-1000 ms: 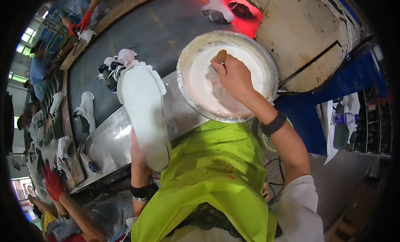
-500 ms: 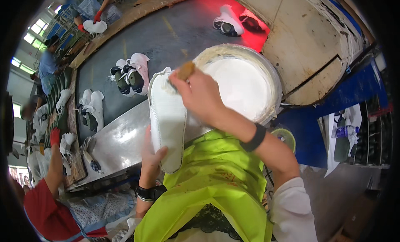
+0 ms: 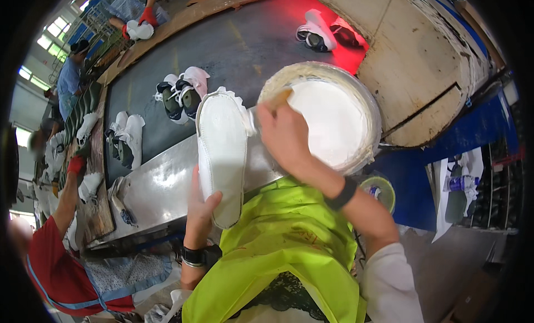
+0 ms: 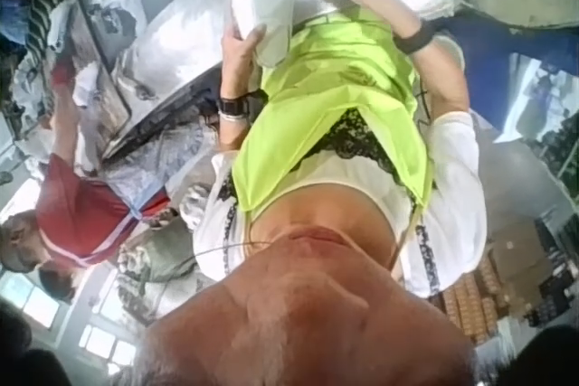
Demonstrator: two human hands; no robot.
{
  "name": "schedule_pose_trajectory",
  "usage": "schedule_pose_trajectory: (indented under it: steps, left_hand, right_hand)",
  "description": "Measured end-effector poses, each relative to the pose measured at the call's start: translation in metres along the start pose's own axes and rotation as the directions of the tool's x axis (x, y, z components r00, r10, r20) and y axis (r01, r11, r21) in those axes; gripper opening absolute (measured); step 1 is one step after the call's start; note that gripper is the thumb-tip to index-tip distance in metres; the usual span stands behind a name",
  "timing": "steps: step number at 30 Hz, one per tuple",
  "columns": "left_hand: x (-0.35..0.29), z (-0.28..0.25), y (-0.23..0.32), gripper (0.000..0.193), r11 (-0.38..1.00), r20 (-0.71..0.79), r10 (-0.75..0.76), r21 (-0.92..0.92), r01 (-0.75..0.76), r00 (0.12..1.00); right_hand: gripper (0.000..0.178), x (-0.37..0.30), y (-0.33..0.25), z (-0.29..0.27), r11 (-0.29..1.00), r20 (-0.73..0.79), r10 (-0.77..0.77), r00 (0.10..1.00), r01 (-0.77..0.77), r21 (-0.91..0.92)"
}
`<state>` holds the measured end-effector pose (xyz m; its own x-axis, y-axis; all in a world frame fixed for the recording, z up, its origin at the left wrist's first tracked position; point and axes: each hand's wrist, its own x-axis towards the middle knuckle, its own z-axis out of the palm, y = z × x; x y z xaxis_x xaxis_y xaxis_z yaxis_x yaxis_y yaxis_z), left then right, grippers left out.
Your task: Apply glue to the undersides of shoe soles using a brush at a factory workstation.
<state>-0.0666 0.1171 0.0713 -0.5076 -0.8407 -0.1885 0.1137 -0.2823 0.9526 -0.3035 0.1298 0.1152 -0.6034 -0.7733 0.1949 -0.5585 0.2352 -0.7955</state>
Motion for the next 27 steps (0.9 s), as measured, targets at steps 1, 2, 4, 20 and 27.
schedule_pose_trajectory:
  steps: [1,2,4,20,27]
  left_hand:
    - [0.002,-0.001,0.001,0.091,1.000,-0.004,-0.002,-0.008,0.002,1.000]
    - [0.004,-0.003,0.003,0.091,1.000,-0.004,-0.009,-0.011,0.009,1.000]
    - [0.005,-0.006,0.004,0.092,1.000,-0.020,-0.014,0.009,0.014,1.000]
    - [0.002,-0.011,-0.002,0.092,1.000,-0.027,0.000,-0.017,-0.001,1.000]
    - [0.010,-0.006,-0.003,0.090,0.998,-0.046,0.012,-0.055,-0.014,0.999]
  right_hand:
    - [0.029,-0.013,0.007,-0.001,1.000,0.008,-0.005,1.000,0.005,0.000]
    - [0.026,-0.027,0.009,-0.002,0.997,0.052,0.025,0.998,-0.028,0.071]
    - [0.023,-0.033,0.010,-0.002,0.987,0.100,0.056,0.993,-0.070,0.144]
    - [0.020,-0.008,-0.026,0.007,0.891,-0.126,-0.181,0.975,0.217,0.400]
    - [0.021,-0.031,-0.015,0.037,0.797,-0.149,-0.453,0.879,0.474,0.375]
